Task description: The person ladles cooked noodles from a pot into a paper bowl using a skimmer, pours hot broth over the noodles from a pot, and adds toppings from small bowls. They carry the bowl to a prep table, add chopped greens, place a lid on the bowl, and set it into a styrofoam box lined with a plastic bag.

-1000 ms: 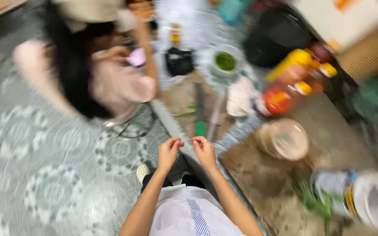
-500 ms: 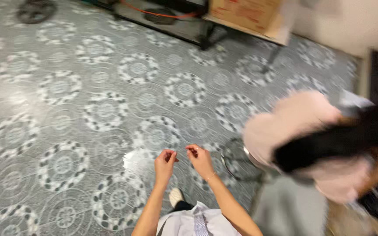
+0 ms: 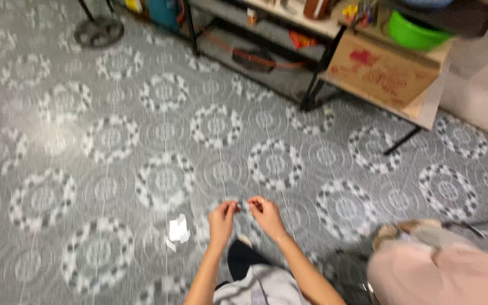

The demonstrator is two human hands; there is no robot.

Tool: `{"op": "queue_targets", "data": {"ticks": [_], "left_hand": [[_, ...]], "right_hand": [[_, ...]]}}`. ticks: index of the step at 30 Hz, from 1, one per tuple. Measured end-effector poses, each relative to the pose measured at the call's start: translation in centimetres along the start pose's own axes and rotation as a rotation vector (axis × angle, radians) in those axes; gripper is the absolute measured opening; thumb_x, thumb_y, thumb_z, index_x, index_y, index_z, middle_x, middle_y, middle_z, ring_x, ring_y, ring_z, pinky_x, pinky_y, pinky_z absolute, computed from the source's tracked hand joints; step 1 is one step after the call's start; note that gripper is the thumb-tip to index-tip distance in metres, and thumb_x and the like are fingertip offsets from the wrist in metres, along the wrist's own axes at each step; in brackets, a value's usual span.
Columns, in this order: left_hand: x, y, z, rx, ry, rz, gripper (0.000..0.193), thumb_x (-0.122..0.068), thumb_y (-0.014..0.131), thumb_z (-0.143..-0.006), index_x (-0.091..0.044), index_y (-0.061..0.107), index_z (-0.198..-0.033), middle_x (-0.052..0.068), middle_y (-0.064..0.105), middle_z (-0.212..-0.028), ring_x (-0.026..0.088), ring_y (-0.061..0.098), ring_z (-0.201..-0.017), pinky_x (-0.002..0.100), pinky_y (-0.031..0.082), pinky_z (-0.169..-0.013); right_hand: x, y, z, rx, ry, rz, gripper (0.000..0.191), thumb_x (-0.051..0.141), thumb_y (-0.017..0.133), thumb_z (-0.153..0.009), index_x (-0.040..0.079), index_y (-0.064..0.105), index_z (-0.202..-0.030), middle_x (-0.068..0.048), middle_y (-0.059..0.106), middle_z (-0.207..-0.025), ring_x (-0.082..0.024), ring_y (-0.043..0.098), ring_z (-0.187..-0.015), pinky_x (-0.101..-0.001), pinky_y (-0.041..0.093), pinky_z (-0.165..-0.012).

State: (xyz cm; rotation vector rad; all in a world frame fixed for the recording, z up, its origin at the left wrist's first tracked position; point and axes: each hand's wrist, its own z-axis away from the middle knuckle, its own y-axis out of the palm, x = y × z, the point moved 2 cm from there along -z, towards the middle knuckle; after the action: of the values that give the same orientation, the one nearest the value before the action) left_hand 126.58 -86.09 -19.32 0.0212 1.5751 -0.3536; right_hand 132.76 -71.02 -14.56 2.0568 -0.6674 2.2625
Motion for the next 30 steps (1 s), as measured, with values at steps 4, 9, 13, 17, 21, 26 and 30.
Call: {"op": "queue_targets", "data": {"ticks": [4,9,13,17,21,26,30], "left_hand": [[0.0,-0.5,-5.9,0.067,0.034,0.038,0.023,-0.01,0.059,-0.098,-0.002,0.072,-0.115,0.009,0.082,-0.091,0.015,0.078,-0.087,0.028,0.058,-0.075],[-0.4,0.1,-13.5,0.167,0.138,0.056,0.025,-0.005,0.06,-0.094,-0.002,0.071,-0.116,0.01,0.081,-0.097,0.016,0.078,-0.091,0.028,0.059,-0.079],[-0.5,-0.1,-18.5,0.263,0.165,0.008,0.019,-0.008,0.066,-0.092,-0.001,0.074,-0.108,0.011,0.081,-0.094,0.016,0.079,-0.086,0.029,0.06,-0.076],[0.5,-4.1,-23.5,0.378,0.078,0.014,0.017,-0.009,0.068,-0.091,0.002,0.076,-0.101,0.013,0.082,-0.087,0.015,0.08,-0.082,0.029,0.061,-0.073],[1.4,-8.7,-28.8,0.339,0.032,-0.004,0.019,-0.014,0.066,-0.096,0.001,0.074,-0.102,0.011,0.082,-0.086,0.014,0.079,-0.08,0.028,0.059,-0.07],[1.8,-10.1,-34.9,0.336,0.014,-0.072,0.02,-0.015,0.067,-0.095,0.002,0.075,-0.098,0.011,0.081,-0.08,0.015,0.079,-0.074,0.029,0.059,-0.064],[2.5,-8.1,-40.5,0.36,0.0,-0.087,0.02,-0.015,0.065,-0.095,0.002,0.075,-0.096,0.01,0.081,-0.079,0.014,0.079,-0.074,0.029,0.059,-0.067]], "right_hand": [[1.7,0.4,-6.2,-0.082,-0.075,0.076,0.017,0.012,0.067,-0.094,0.002,0.072,-0.107,-0.005,0.076,-0.083,-0.011,0.071,-0.073,-0.0281,0.057,-0.067],[1.7,1.3,-11.5,-0.089,0.002,0.086,0.016,0.012,0.066,-0.094,0.004,0.072,-0.108,-0.005,0.076,-0.083,-0.012,0.069,-0.07,-0.0288,0.055,-0.065],[1.5,4.1,-14.5,-0.183,-0.008,-0.015,0.015,0.009,0.065,-0.094,0.003,0.071,-0.106,-0.005,0.076,-0.085,-0.01,0.072,-0.075,-0.0276,0.057,-0.069],[2.8,7.7,-19.6,-0.232,0.009,-0.016,0.013,0.008,0.065,-0.094,0.002,0.072,-0.104,-0.006,0.079,-0.087,-0.011,0.071,-0.073,-0.0284,0.056,-0.067],[4.5,12.0,-23.9,-0.156,0.004,0.025,0.014,0.008,0.065,-0.094,0.002,0.071,-0.105,-0.007,0.08,-0.091,-0.012,0.073,-0.073,-0.029,0.057,-0.067],[5.7,14.5,-29.7,-0.16,0.005,-0.028,0.014,0.008,0.065,-0.094,0.002,0.072,-0.104,-0.008,0.081,-0.089,-0.012,0.076,-0.076,-0.0291,0.059,-0.067],[4.4,13.9,-35.2,-0.186,0.068,-0.065,0.013,0.006,0.065,-0.093,0.002,0.071,-0.103,-0.008,0.08,-0.089,-0.012,0.074,-0.076,-0.0289,0.058,-0.068]]}}
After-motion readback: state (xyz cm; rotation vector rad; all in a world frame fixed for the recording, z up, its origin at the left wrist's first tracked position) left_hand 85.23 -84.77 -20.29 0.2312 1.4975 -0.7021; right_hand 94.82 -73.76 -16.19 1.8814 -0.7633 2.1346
